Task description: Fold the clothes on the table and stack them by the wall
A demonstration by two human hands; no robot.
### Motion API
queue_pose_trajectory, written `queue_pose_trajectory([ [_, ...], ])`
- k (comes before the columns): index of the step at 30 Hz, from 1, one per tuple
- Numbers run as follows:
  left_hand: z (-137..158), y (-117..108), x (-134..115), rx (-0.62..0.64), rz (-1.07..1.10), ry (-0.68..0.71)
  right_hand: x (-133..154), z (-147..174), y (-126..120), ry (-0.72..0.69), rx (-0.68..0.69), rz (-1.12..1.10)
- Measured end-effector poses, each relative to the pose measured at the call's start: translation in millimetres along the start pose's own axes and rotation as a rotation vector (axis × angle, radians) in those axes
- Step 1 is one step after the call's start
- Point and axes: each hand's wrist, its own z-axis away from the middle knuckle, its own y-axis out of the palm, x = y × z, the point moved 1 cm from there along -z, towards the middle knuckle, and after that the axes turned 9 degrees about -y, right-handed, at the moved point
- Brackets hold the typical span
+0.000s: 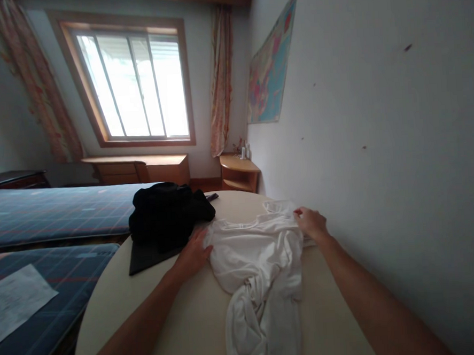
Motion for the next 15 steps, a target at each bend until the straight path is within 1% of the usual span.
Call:
queue_pose_trajectory([
  [2, 1, -3, -2, -0.017, -0.062, -0.084, 22, 9, 9, -0.143, 0.03, 0.043],
  [5, 3, -9, -7, -0.041, -0.161, -0.193, 55, 20, 19, -0.329, 0.067, 0.001],
  [7, 3, -9, -9, -0.026, -0.205, -0.227, 73, 25, 24, -0.396, 0.096, -0.03],
  [8, 3, -8, -10, -0.017, -0.211, -0.222, 81, 27, 26, -0.421, 0.109, -0.04],
  [10, 2, -4, -11, -0.01, -0.185, -0.159, 98, 31, 29, -0.461, 0.126, -0.053],
  [15, 4, 2, -18, -0.012, 0.041, 0.141, 146, 42, 30, -0.571, 0.171, -0.089],
])
